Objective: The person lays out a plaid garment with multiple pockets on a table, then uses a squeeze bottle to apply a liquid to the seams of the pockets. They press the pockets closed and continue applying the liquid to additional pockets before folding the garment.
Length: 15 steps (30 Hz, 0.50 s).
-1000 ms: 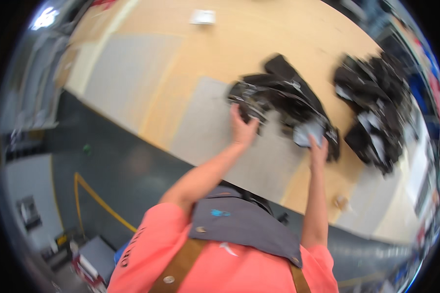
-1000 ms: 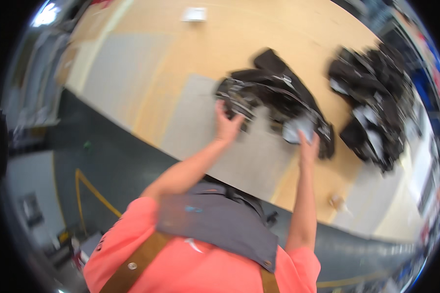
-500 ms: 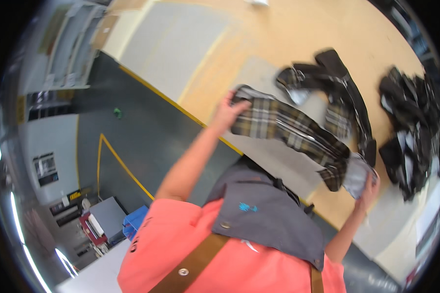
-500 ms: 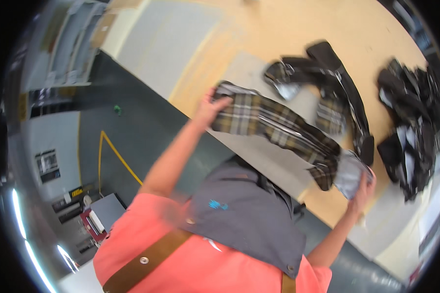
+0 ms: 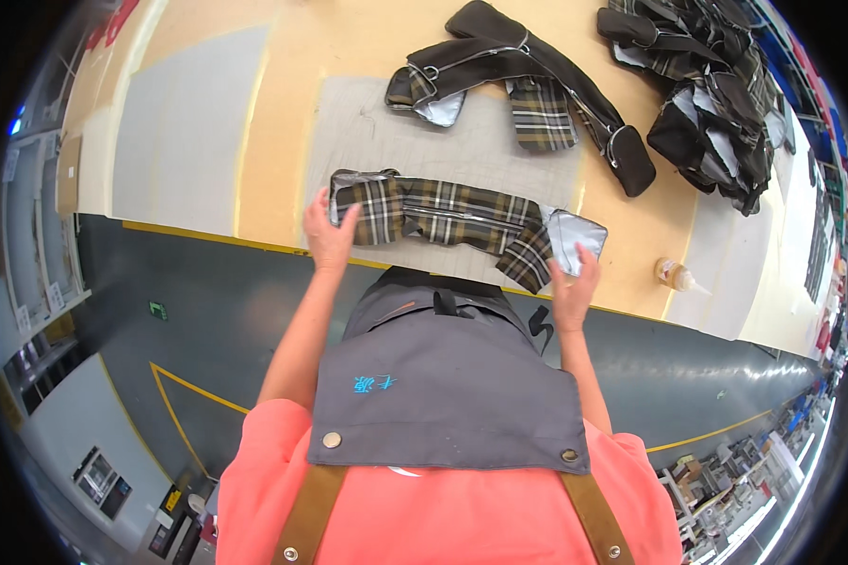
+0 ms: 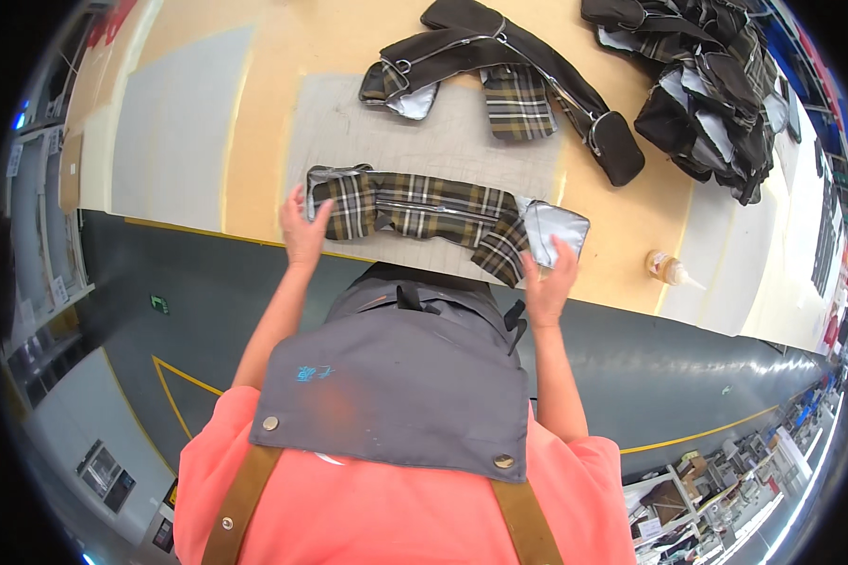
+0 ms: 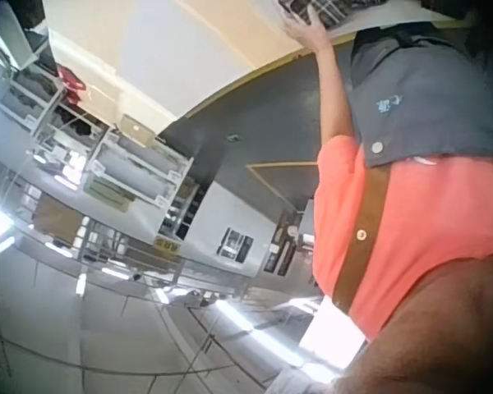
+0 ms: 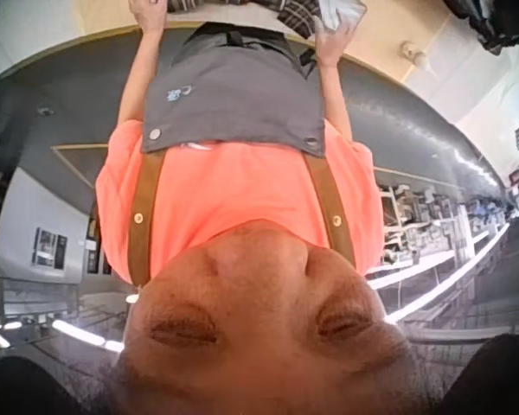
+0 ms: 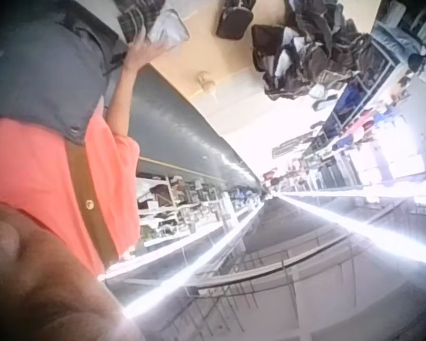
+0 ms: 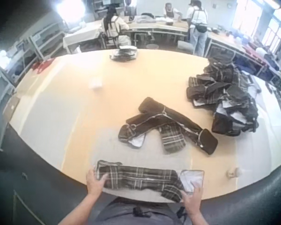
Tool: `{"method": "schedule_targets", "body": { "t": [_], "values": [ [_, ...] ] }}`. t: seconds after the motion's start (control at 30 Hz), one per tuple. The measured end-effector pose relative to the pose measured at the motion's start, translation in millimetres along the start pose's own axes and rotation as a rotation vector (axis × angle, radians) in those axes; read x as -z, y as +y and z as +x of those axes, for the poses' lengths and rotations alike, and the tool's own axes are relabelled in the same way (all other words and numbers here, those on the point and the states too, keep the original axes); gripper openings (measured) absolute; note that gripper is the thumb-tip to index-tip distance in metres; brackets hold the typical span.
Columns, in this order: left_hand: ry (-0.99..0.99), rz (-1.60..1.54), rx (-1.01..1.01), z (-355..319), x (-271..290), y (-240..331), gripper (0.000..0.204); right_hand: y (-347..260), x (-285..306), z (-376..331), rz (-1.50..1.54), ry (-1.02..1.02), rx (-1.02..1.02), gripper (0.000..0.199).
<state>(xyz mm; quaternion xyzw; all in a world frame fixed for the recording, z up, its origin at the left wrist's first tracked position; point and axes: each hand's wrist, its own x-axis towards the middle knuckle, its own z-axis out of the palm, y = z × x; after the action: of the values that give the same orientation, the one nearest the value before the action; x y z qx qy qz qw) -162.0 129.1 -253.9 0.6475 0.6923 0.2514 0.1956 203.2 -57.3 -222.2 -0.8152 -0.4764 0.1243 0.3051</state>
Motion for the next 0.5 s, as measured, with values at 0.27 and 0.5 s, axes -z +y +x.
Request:
{"method": "schedule_targets", "body": {
  "t": [0.27,0.5],
  "values": [
    [-0.141,-0.110,0.103,12,-30,-22,0.059,-5,-48,-47,-0.267,-0.122,0.187,0.035],
    [-0.277,-0.056,0.002,22,-11,-48,0.040,3,-14,-15,0.028,-0.003,0.034,0.009]
  ]
}}
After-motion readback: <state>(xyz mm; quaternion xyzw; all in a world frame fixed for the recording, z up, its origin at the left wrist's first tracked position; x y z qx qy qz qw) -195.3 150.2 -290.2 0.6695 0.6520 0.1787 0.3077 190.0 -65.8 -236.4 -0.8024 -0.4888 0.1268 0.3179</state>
